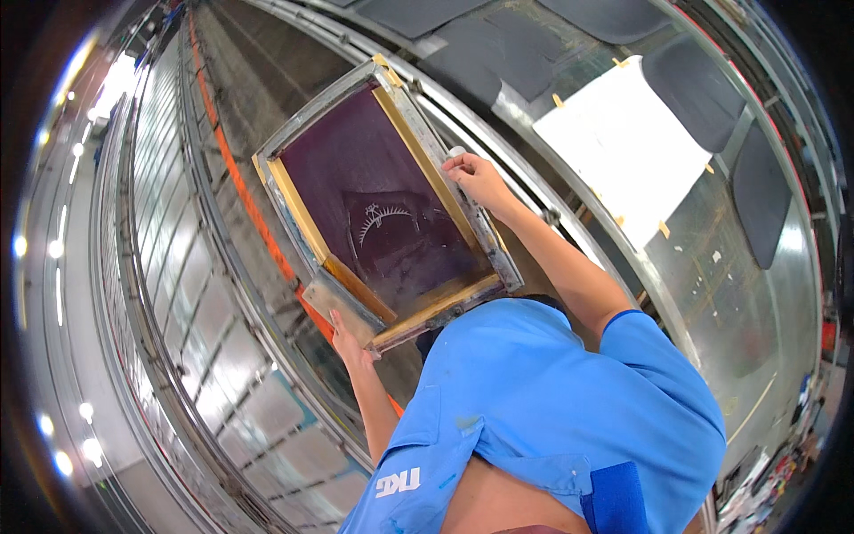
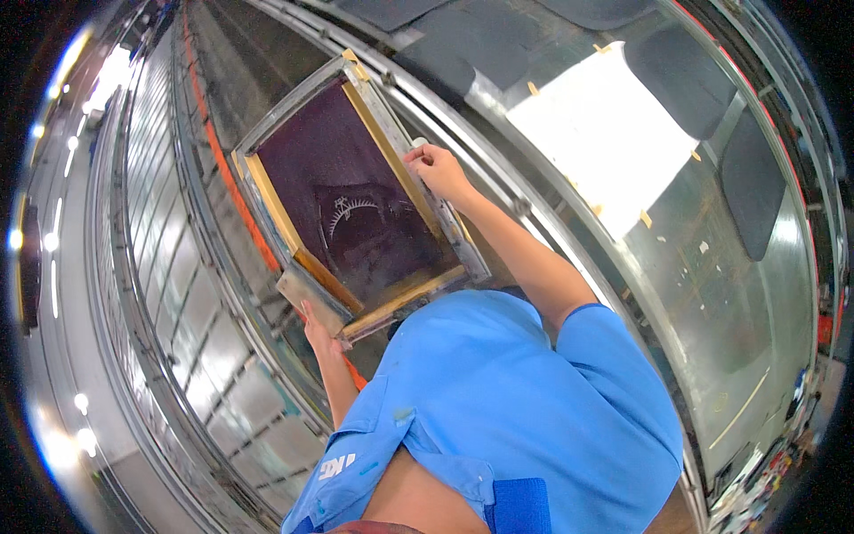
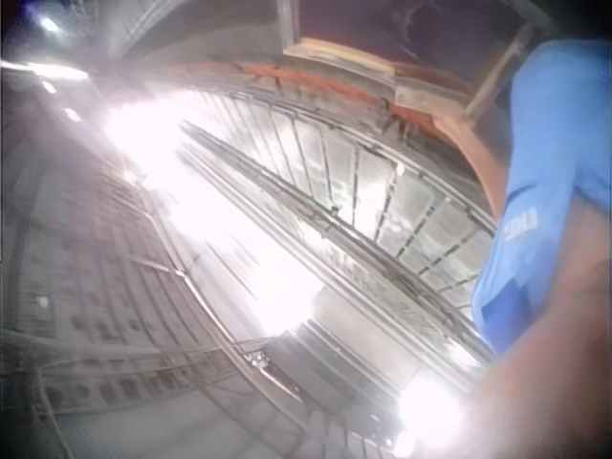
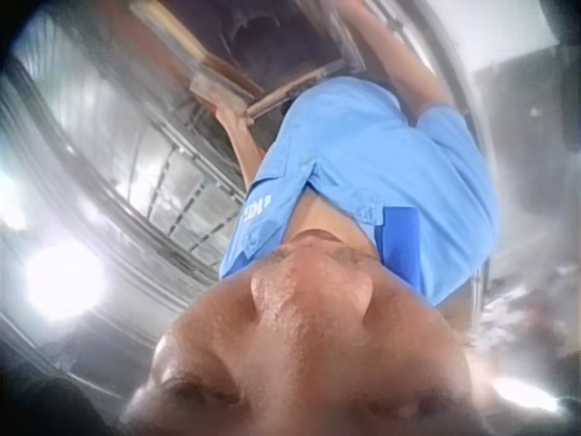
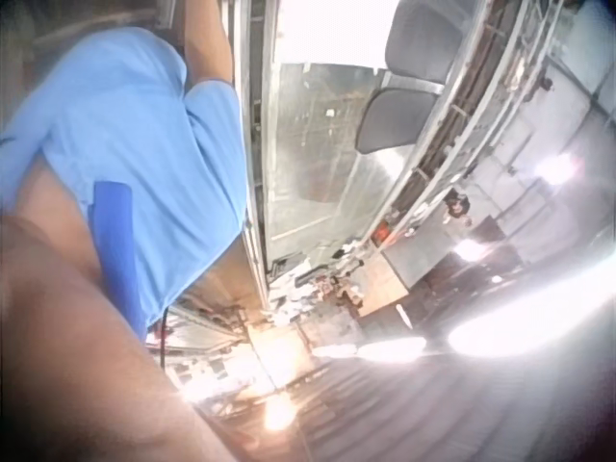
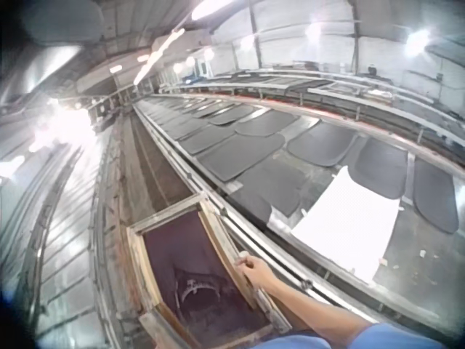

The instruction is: The person uses a squeegee to spread dark ink across a screen-printing frame mounted on a conveyor. They repeatedly pull the squeegee across the mesh to coat it evenly, then walk to a workbench to add more ink from a bottle before returning to continue spreading ink on the screen.

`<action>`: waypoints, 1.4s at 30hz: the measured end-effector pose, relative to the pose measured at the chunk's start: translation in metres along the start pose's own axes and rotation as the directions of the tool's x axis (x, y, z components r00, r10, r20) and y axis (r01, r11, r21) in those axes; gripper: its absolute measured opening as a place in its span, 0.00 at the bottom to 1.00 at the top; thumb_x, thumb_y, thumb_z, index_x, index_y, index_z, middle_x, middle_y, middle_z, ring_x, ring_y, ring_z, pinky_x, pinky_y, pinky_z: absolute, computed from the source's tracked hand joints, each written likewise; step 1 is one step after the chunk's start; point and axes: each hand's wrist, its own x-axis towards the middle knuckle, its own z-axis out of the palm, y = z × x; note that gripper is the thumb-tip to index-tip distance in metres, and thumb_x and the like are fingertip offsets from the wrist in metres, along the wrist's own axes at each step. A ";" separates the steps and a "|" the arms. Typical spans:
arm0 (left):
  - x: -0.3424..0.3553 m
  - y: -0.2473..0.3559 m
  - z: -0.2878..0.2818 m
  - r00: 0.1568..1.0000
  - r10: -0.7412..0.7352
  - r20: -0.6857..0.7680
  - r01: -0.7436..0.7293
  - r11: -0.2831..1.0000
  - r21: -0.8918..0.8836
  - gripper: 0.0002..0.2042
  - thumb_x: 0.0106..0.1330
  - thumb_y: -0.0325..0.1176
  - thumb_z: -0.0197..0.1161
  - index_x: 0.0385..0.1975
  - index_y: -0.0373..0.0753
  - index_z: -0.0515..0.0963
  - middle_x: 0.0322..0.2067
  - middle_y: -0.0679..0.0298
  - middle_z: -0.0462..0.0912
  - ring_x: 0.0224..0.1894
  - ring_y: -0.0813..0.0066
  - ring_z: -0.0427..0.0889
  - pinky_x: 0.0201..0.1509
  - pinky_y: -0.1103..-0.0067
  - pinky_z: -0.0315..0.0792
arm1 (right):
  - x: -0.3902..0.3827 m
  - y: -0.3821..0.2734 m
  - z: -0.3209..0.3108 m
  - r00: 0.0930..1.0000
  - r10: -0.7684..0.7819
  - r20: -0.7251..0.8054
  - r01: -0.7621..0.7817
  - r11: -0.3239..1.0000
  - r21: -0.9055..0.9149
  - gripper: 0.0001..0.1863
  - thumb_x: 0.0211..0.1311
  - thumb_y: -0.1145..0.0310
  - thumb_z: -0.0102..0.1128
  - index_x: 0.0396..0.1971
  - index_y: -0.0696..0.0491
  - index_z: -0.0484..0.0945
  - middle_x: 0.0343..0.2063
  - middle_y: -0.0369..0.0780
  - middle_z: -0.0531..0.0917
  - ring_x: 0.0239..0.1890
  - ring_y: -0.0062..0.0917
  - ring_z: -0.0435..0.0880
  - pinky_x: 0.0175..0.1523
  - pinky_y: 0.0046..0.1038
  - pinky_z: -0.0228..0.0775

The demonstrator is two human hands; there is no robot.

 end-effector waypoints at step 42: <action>0.337 0.176 0.690 0.372 -0.472 0.799 -0.198 0.801 0.565 0.39 0.65 0.60 0.63 0.59 0.24 0.70 0.56 0.52 0.79 0.55 0.63 0.80 0.60 0.69 0.73 | 0.238 0.061 -0.206 0.015 -0.064 -0.998 -0.171 0.983 -0.066 0.10 0.60 0.67 0.62 0.39 0.52 0.86 0.30 0.41 0.88 0.32 0.24 0.83 0.43 0.27 0.74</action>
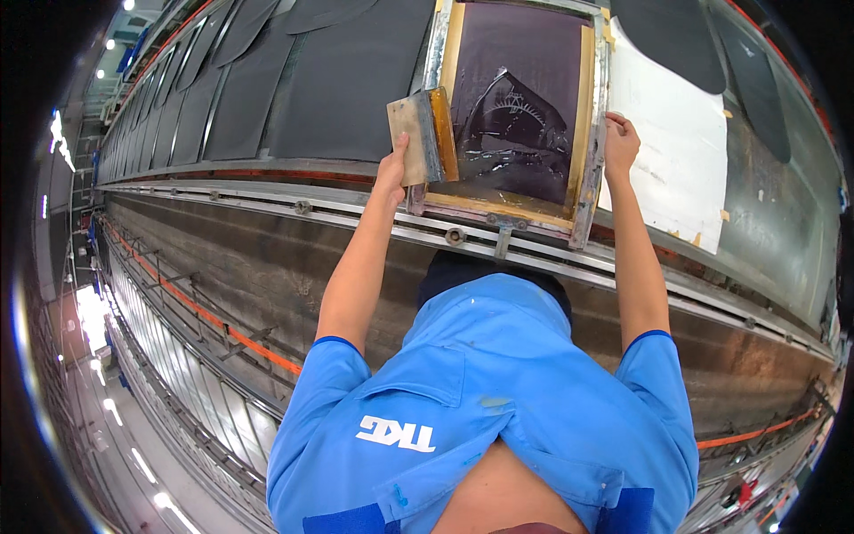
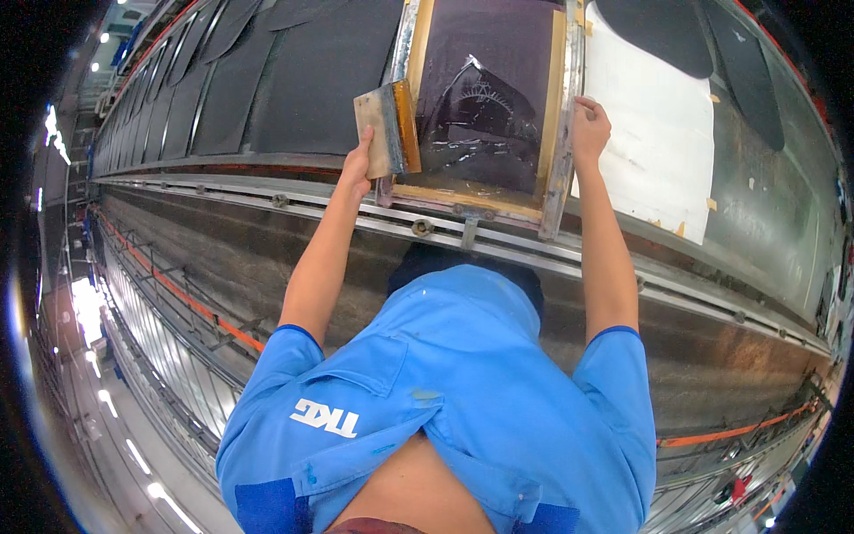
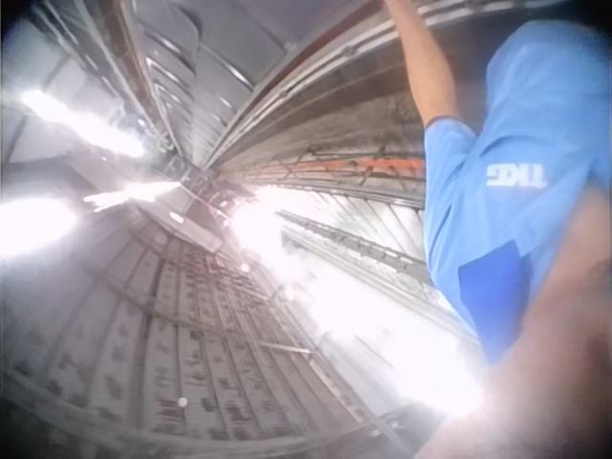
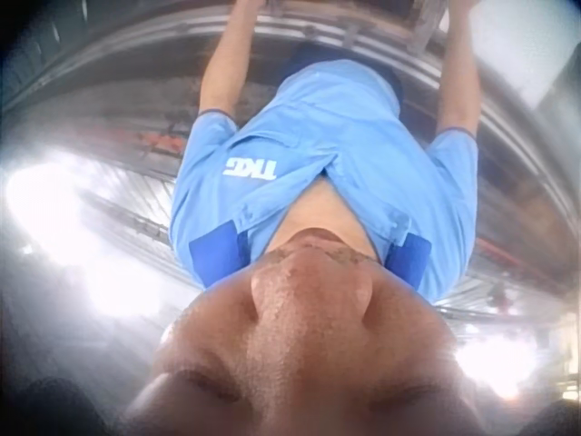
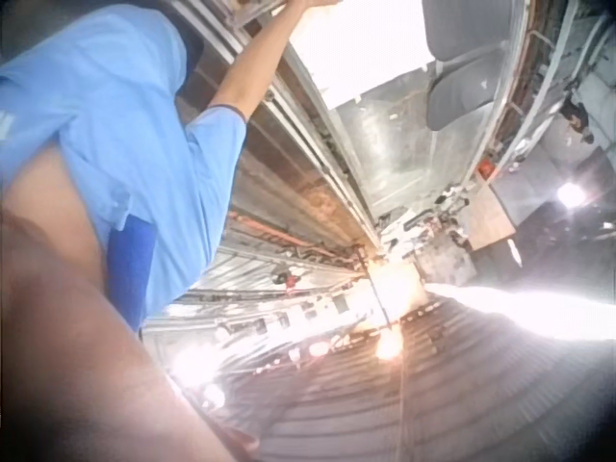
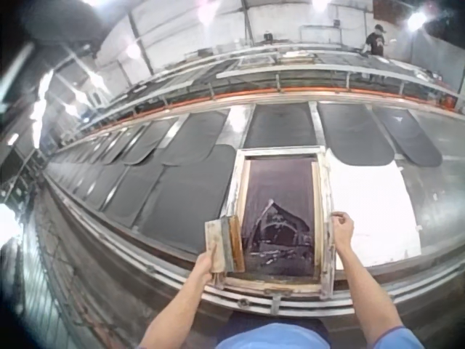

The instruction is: The person uses a squeegee to spread dark ink across a screen-printing frame mounted on a conveyor. They repeatedly pull the squeegee across the mesh to coat it evenly, then walk to a workbench to add more ink from a bottle before returning to continue spreading ink on the screen.

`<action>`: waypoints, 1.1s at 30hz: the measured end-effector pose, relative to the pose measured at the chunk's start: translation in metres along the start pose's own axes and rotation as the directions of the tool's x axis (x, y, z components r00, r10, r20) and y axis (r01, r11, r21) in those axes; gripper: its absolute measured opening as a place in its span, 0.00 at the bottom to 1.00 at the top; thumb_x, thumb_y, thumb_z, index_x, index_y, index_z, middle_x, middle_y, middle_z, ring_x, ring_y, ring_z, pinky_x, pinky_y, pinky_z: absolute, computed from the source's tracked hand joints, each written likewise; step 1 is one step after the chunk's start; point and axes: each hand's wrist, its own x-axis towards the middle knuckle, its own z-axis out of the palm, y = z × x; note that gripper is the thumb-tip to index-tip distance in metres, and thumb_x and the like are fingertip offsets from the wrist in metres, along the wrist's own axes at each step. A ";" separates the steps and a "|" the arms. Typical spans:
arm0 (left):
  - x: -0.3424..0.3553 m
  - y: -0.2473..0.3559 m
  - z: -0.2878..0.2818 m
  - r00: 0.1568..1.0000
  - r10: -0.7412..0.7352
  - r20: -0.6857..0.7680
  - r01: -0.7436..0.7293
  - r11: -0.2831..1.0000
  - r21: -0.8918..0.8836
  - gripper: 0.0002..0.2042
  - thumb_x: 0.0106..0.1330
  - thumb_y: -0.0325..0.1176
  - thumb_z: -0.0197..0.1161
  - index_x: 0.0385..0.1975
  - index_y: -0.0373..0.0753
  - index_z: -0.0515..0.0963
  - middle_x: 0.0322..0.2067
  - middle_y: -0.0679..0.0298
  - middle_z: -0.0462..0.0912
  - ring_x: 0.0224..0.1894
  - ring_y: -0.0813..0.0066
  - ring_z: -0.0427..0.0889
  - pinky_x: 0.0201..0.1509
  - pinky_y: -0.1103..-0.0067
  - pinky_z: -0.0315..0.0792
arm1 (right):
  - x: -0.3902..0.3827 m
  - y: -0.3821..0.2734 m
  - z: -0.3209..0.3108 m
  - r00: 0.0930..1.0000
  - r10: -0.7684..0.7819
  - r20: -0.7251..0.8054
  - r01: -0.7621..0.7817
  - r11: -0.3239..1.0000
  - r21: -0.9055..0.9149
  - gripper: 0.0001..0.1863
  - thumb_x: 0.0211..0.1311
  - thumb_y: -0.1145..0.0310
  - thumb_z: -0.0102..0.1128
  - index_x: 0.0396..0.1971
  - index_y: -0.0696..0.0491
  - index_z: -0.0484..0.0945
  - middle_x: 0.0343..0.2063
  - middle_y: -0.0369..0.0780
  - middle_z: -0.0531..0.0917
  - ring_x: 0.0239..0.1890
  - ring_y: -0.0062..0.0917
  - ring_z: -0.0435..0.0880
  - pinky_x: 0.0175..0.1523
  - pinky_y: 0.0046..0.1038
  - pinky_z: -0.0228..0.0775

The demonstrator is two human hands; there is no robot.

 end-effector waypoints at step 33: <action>-0.042 -0.013 0.048 0.731 0.645 0.222 -0.332 0.051 0.942 0.19 0.59 0.34 0.64 0.49 0.36 0.71 0.33 0.43 0.83 0.38 0.40 0.82 0.41 0.56 0.74 | -0.028 0.034 0.050 0.987 0.111 0.118 -0.086 0.977 -0.194 0.10 0.57 0.61 0.58 0.35 0.43 0.87 0.30 0.42 0.81 0.36 0.38 0.81 0.42 0.38 0.72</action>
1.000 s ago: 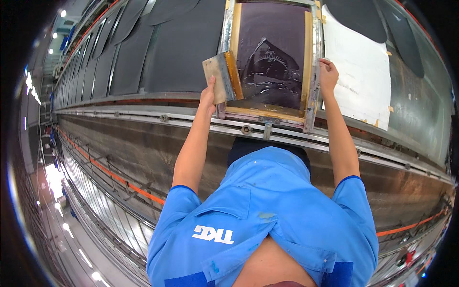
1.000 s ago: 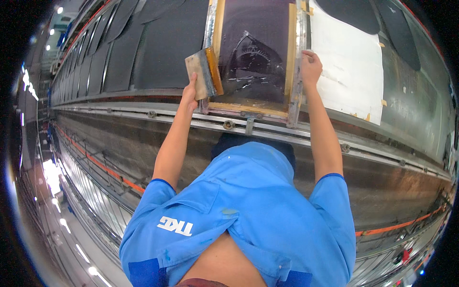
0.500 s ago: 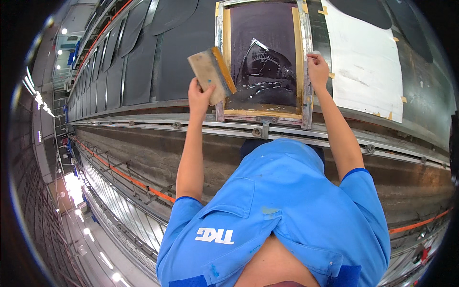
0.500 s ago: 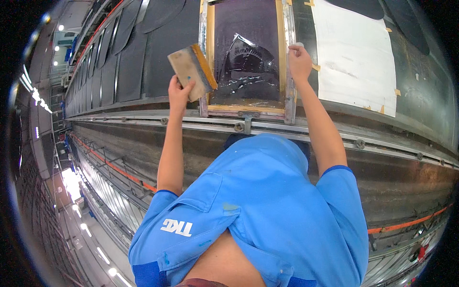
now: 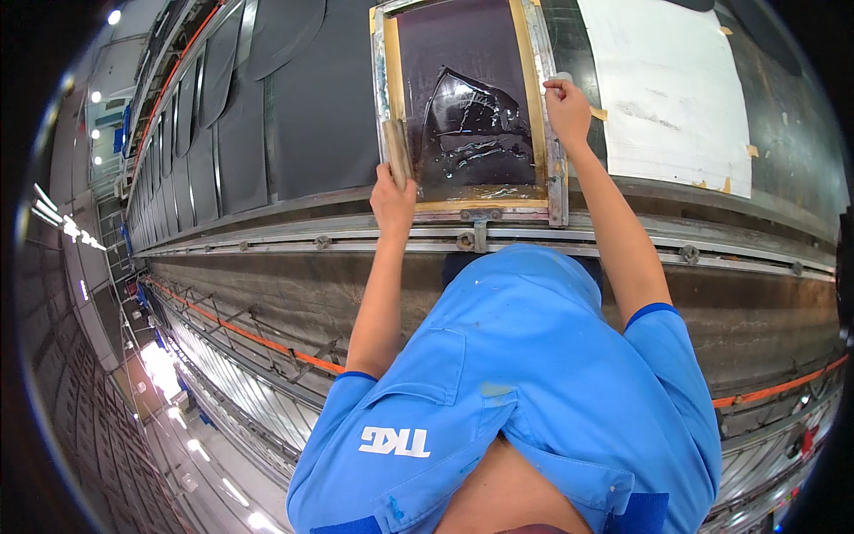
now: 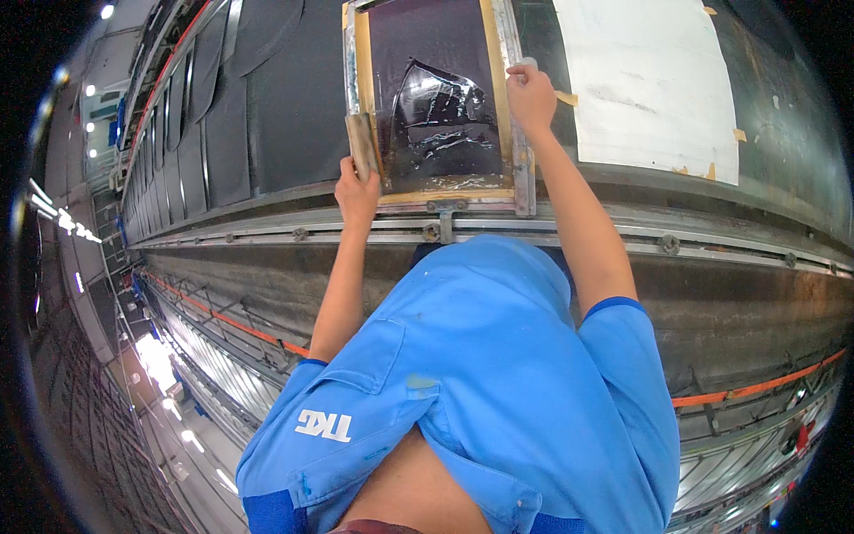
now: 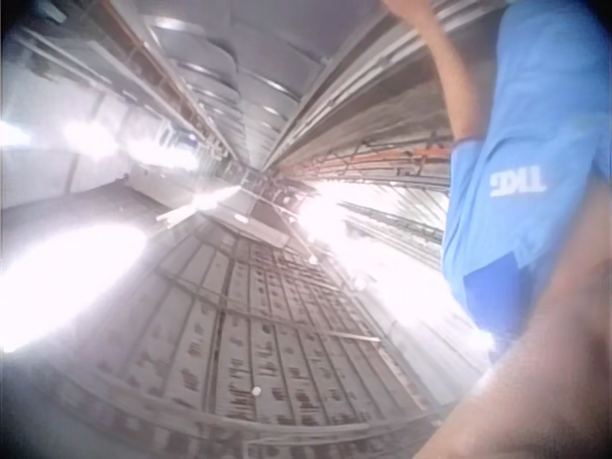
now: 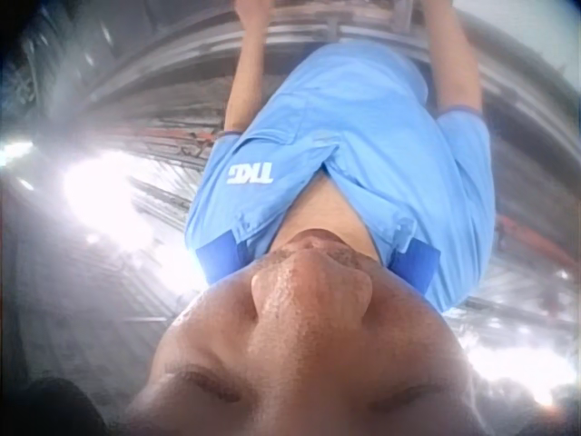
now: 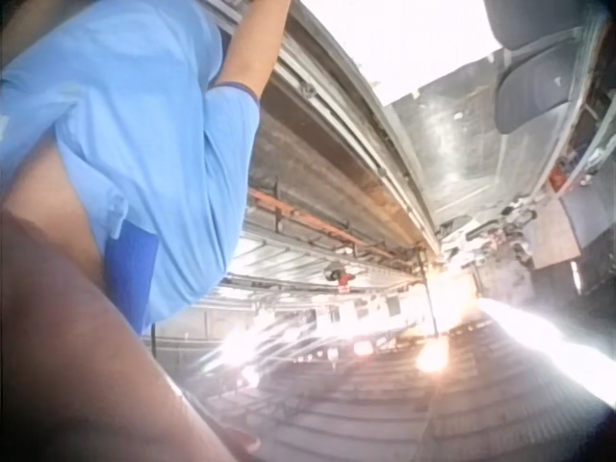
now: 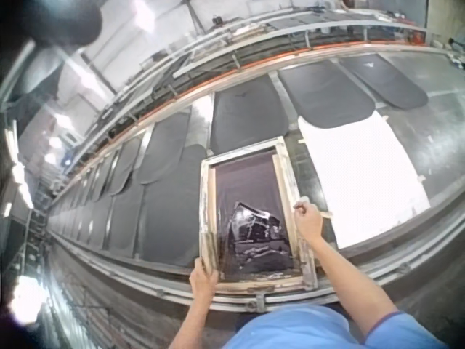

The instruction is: The person uses a squeegee to spread dark ink across a screen-printing frame mounted on a conveyor. They repeatedly pull the squeegee across the mesh to coat it evenly, then walk to a workbench to add more ink from a bottle before returning to continue spreading ink on the screen.

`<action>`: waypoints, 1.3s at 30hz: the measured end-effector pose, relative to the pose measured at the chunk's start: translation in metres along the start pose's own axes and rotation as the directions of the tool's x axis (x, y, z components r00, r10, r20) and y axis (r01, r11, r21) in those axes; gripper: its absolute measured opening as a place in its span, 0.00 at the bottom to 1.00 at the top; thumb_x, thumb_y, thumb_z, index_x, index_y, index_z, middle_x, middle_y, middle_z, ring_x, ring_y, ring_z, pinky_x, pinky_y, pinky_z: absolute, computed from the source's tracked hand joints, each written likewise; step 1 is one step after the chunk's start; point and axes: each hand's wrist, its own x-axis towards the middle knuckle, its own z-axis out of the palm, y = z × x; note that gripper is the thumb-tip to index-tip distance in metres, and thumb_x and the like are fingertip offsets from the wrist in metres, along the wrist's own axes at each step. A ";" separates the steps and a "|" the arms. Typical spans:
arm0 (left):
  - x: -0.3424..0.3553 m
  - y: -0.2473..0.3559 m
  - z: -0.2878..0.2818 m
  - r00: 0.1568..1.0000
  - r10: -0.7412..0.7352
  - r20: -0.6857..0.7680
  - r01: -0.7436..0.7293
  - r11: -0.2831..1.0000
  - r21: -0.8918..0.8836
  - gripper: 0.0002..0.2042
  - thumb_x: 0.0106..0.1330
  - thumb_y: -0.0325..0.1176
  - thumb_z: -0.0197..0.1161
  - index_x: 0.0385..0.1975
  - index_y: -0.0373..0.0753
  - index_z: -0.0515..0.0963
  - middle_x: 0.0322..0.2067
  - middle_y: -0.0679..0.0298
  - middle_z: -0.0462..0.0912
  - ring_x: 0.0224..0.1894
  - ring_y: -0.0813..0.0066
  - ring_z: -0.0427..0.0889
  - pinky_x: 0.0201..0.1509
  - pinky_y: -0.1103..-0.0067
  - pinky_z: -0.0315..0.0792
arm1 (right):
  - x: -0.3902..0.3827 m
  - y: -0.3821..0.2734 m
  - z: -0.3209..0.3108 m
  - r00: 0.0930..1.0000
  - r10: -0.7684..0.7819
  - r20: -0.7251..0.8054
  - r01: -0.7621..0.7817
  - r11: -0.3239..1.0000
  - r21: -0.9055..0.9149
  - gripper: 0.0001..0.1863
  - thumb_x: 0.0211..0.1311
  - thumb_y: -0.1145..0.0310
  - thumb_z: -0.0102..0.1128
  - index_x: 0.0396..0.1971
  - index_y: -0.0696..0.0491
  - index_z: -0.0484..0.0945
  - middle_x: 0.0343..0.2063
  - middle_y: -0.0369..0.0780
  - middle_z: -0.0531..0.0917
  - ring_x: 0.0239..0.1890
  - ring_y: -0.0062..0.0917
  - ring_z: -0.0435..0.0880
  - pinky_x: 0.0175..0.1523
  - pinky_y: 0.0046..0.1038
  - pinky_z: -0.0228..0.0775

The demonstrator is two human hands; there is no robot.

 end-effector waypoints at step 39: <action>-0.086 0.006 -0.005 0.988 -0.154 -0.027 0.100 0.753 -0.650 0.16 0.65 0.27 0.67 0.47 0.31 0.68 0.34 0.61 0.81 0.36 0.81 0.78 0.40 0.81 0.72 | 0.003 0.004 -0.005 0.998 -0.004 0.068 -0.005 0.991 0.131 0.11 0.59 0.64 0.59 0.37 0.48 0.87 0.32 0.44 0.85 0.37 0.37 0.84 0.43 0.36 0.74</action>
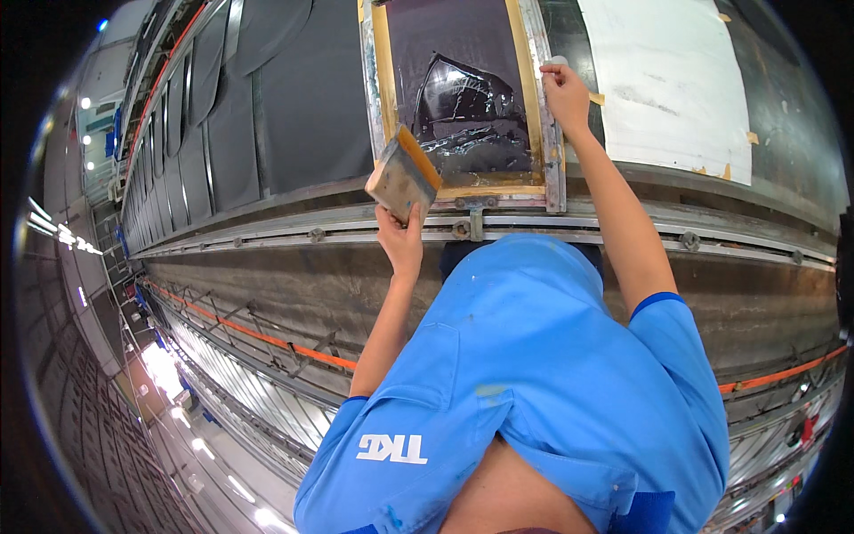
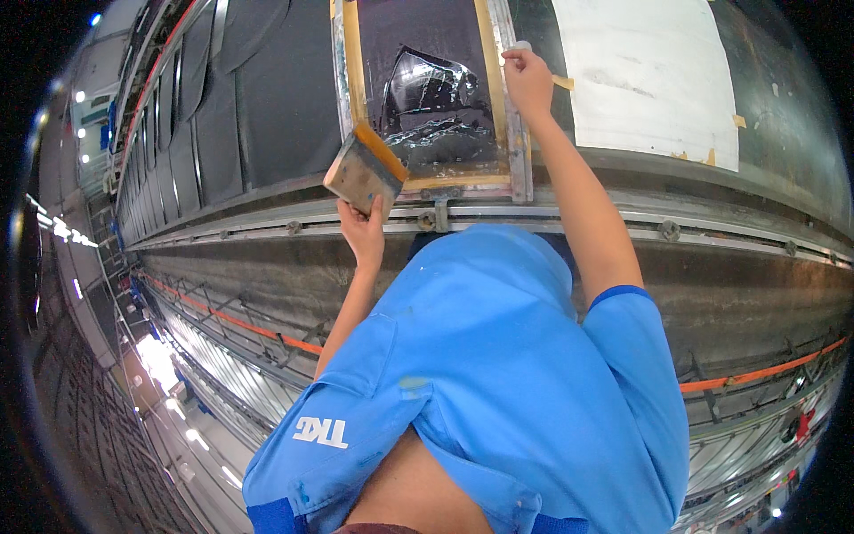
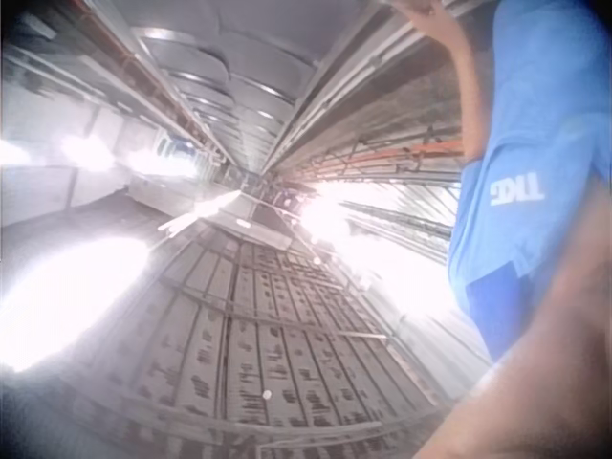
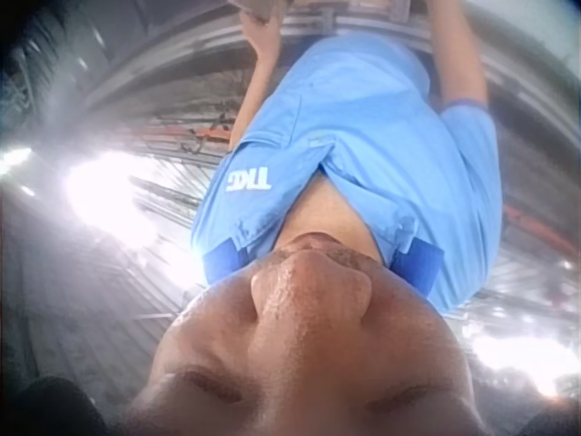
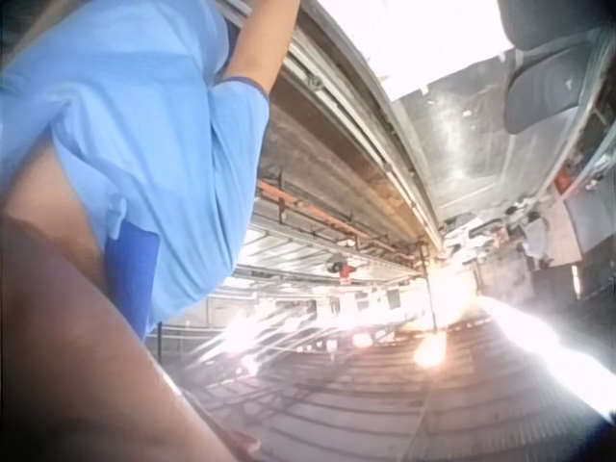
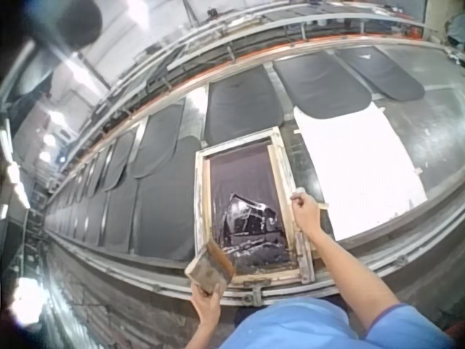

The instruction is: The person uses a squeegee to spread dark ink across a screen-printing frame mounted on a conveyor. They repeatedly pull the squeegee across the mesh to coat it evenly, then walk to a workbench to add more ink from a bottle before returning to continue spreading ink on the screen.

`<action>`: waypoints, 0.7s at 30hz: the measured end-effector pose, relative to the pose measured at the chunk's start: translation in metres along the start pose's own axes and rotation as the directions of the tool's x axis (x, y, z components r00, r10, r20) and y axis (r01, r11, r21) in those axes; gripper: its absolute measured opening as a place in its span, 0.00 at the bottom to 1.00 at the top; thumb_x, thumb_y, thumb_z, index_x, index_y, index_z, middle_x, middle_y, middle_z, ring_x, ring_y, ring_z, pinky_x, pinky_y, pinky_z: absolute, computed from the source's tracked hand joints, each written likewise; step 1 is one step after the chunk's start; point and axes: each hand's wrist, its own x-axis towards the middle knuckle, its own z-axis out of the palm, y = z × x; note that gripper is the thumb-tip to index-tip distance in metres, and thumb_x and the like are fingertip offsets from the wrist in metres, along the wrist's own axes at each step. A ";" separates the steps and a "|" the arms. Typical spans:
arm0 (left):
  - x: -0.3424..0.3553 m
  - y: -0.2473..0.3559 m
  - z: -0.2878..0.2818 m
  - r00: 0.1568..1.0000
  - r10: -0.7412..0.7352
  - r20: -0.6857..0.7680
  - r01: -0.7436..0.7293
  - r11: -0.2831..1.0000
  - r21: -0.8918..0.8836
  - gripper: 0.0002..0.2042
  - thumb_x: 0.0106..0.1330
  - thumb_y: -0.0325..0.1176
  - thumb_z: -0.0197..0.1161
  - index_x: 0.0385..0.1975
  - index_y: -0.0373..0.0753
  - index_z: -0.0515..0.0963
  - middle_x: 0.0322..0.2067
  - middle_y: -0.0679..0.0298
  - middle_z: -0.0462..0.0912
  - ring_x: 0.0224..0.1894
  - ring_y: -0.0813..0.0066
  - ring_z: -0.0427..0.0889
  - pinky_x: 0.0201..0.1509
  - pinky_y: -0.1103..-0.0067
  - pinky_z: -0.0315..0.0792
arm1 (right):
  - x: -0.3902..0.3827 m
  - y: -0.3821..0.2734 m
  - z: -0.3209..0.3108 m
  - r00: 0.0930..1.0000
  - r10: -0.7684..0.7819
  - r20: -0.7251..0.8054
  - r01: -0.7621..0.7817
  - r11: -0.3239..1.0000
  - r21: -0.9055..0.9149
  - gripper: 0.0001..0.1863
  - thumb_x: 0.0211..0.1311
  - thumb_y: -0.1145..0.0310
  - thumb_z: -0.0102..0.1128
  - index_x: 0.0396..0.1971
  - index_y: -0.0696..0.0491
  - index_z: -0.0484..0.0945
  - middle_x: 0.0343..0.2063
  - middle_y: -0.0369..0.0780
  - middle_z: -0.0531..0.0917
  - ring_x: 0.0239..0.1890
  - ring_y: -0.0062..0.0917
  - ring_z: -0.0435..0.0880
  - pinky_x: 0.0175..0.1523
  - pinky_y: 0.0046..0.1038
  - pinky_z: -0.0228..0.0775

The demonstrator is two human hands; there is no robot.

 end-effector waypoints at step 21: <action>0.063 -0.023 -0.058 0.880 -0.461 0.110 0.466 0.799 -0.380 0.23 0.62 0.23 0.69 0.56 0.35 0.69 0.46 0.58 0.84 0.47 0.70 0.84 0.48 0.76 0.77 | -0.001 0.003 0.001 0.999 -0.032 -0.025 0.033 0.999 0.032 0.11 0.59 0.65 0.58 0.37 0.50 0.86 0.28 0.42 0.84 0.32 0.33 0.84 0.40 0.33 0.73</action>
